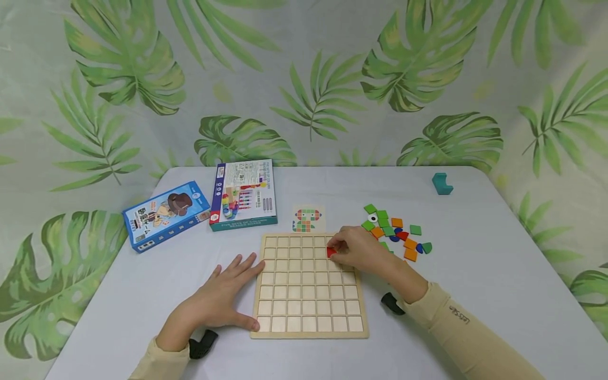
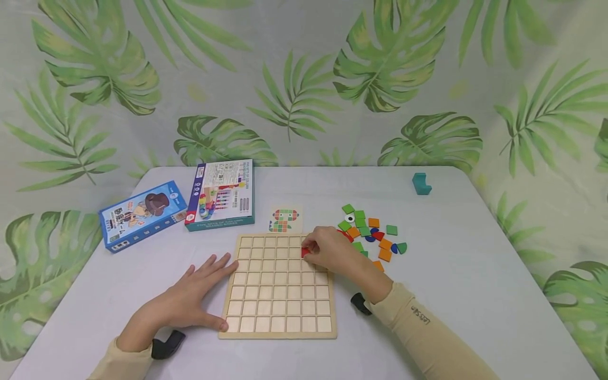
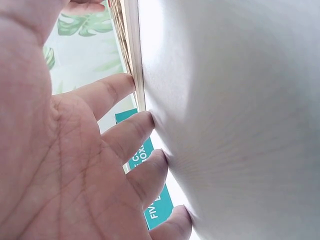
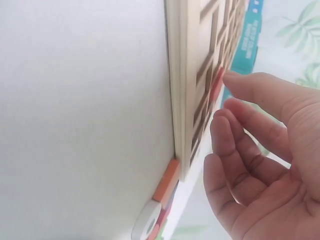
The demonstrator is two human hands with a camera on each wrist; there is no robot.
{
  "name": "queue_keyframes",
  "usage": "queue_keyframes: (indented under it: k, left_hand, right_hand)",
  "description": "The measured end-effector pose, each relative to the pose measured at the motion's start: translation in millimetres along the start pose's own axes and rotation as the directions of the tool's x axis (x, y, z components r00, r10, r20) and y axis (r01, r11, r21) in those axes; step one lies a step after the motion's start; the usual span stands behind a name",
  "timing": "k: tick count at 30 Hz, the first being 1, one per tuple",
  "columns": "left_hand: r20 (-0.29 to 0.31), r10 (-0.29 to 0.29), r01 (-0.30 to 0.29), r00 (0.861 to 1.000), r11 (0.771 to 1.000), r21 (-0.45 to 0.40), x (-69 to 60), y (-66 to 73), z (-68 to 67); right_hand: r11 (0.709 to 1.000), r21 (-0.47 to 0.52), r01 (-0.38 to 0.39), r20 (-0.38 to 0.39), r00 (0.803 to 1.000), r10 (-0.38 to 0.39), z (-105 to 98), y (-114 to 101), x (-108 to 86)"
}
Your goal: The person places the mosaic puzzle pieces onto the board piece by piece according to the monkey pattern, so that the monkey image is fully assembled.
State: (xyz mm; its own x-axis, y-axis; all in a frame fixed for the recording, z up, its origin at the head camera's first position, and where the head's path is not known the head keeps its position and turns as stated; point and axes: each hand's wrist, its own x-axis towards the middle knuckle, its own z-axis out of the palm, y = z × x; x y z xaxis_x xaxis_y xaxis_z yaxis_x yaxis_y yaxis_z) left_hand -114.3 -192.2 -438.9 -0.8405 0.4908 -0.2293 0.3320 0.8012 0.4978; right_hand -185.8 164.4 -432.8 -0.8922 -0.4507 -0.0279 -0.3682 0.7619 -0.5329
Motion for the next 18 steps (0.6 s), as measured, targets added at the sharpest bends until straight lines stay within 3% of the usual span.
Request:
queue_keyframes:
  k: [7, 18]
  left_hand:
    - [0.001, -0.002, 0.002, 1.0, 1.0, 0.0, 0.5, -1.3, 1.2]
    - [-0.002, -0.002, 0.002, 1.0, 1.0, -0.002, 0.0, -0.5, 0.7]
  right_hand:
    - [0.996, 0.066, -0.063, 0.034, 0.998, 0.061, -10.6, 8.5, -2.0]
    - [0.998, 0.037, -0.046, -0.021, 0.999, 0.047, -31.3, 26.3, -10.9]
